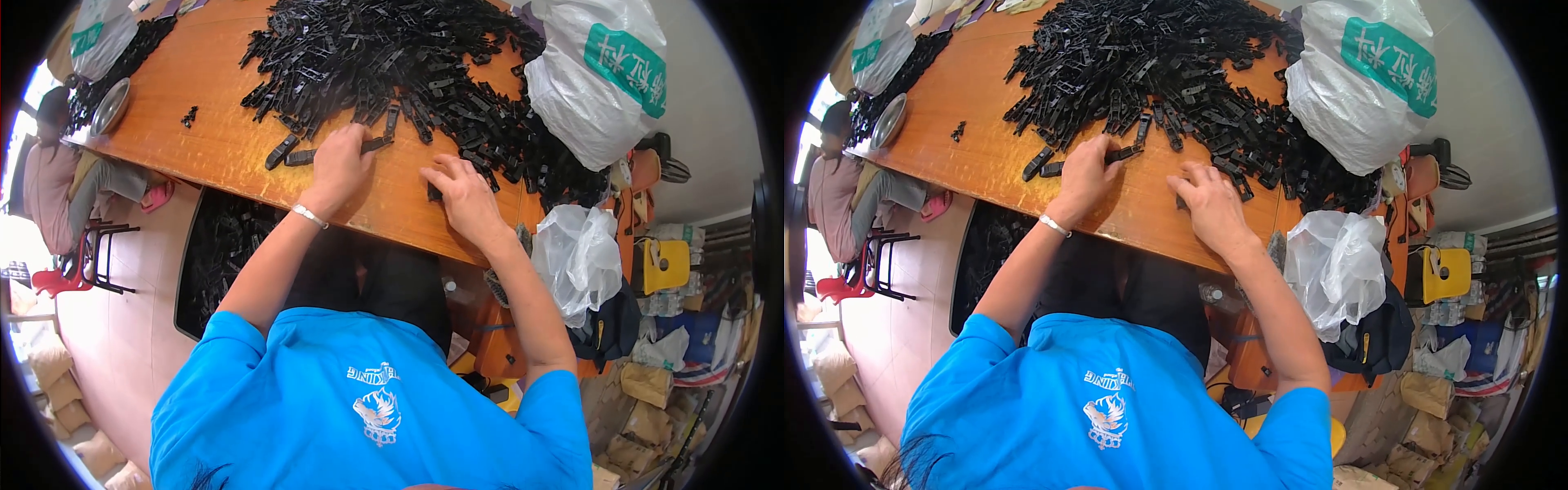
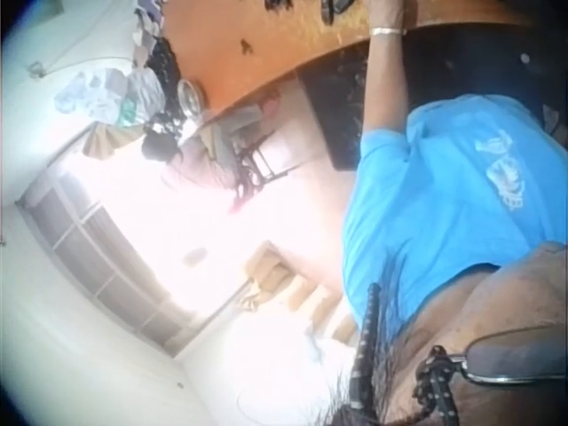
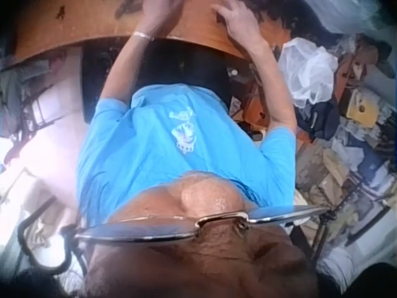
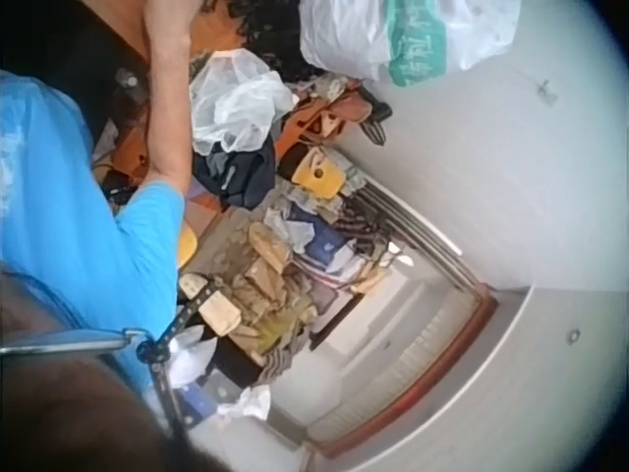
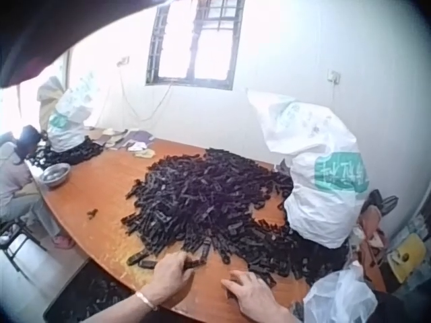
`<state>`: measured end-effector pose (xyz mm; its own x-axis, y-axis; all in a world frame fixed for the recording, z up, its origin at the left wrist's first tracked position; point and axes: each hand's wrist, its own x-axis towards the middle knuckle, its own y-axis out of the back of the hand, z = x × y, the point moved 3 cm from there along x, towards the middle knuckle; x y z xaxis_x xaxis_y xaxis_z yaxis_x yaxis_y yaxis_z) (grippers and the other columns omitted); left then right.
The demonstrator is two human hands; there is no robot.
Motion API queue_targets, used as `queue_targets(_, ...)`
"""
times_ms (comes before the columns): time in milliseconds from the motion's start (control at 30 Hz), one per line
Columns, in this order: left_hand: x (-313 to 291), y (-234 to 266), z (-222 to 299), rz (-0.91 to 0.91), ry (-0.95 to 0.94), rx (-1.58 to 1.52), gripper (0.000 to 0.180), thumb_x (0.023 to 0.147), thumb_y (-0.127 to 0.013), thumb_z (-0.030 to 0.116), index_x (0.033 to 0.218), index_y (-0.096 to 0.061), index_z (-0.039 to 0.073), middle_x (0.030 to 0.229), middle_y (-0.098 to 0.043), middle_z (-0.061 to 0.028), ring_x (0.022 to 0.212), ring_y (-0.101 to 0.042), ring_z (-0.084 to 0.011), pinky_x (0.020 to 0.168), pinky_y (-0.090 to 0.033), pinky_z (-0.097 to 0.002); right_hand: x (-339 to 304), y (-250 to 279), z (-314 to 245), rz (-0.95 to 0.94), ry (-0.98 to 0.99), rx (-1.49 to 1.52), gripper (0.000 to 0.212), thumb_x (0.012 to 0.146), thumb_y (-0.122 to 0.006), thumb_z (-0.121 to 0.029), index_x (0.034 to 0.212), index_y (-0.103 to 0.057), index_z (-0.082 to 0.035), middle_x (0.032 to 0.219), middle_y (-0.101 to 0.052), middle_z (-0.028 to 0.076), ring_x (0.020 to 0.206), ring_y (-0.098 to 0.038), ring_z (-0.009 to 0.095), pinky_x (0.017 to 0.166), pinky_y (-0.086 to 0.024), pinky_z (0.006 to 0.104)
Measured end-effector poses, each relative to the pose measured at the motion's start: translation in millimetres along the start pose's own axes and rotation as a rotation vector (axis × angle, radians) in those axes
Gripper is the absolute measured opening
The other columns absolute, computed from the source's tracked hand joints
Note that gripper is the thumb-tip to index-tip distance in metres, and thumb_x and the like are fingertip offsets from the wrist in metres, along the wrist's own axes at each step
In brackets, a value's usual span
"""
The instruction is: The person assembles small black plastic buckle components by snapping separate pieces together by hand on a table.
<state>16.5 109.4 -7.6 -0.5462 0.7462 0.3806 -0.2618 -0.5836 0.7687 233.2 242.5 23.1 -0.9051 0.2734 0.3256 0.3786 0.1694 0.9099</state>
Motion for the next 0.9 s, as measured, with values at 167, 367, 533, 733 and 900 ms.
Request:
queue_targets(167, -20.7, 2.3, -7.4, -0.239, 0.227, -0.545, 0.023, 0.096, -0.075, 0.003, 0.117, -0.069, 0.001, 0.103, -0.076, -0.0069, 0.082, -0.074, -0.0178, 0.074, -0.058, -0.0311, -1.6, -9.0, 3.9, -0.086, 0.105, -0.066, 0.032, 0.084, -0.079, -0.007, 0.116, -0.074, -0.008, 0.111, -0.067, 0.011, 0.112, -0.065, 0.035, 0.092, -0.056, 0.0465)
queue_targets(367, -47.7, 9.6, -3.7, -0.304, 0.459, -1.162, 0.03, 0.103, -0.071, 0.004, 0.132, -0.066, -0.003, 0.106, -0.074, -0.006, 0.096, -0.075, -0.0146, 0.086, -0.06, -0.0264, 15.5, 12.6, -36.8, 0.168, 0.038, 0.113, 0.028, 0.086, -0.082, -0.009, 0.112, -0.075, -0.005, 0.106, -0.068, 0.01, 0.103, -0.067, 0.032, 0.086, -0.058, 0.0425)
queue_targets(533, -51.1, 22.8, 17.4, -0.385, 0.419, -1.216, 0.031, 0.104, -0.071, 0.007, 0.133, -0.066, -0.003, 0.113, -0.075, -0.0079, 0.1, -0.076, -0.0158, 0.09, -0.06, -0.0275, 25.0, 9.7, -56.0, 0.182, 0.103, 0.147, 0.033, 0.083, -0.082, -0.004, 0.115, -0.074, -0.005, 0.104, -0.068, 0.011, 0.101, -0.067, 0.033, 0.084, -0.057, 0.0436)
queue_targets(733, -61.1, 27.4, 19.6, -0.39, 0.456, -1.222, 0.037, 0.102, -0.073, 0.008, 0.137, -0.062, -0.002, 0.114, -0.076, -0.0081, 0.101, -0.075, -0.0156, 0.087, -0.059, -0.0281, 20.8, 7.0, -61.2, 0.097, 0.118, 0.21, 0.034, 0.081, -0.082, -0.001, 0.114, -0.076, -0.005, 0.104, -0.068, 0.011, 0.093, -0.069, 0.031, 0.082, -0.058, 0.0416)
queue_targets(900, -73.3, 30.2, 18.6, -0.415, 0.502, -1.274, 0.044, 0.097, -0.077, 0.007, 0.138, -0.061, 0.0, 0.112, -0.075, -0.0071, 0.103, -0.072, -0.0133, 0.092, -0.056, -0.0261, 6.3, -14.1, -56.6, -0.028, -0.158, 0.593, 0.029, 0.087, -0.084, -0.004, 0.115, -0.076, -0.003, 0.101, -0.071, 0.005, 0.084, -0.069, 0.017, 0.075, -0.056, 0.0302)
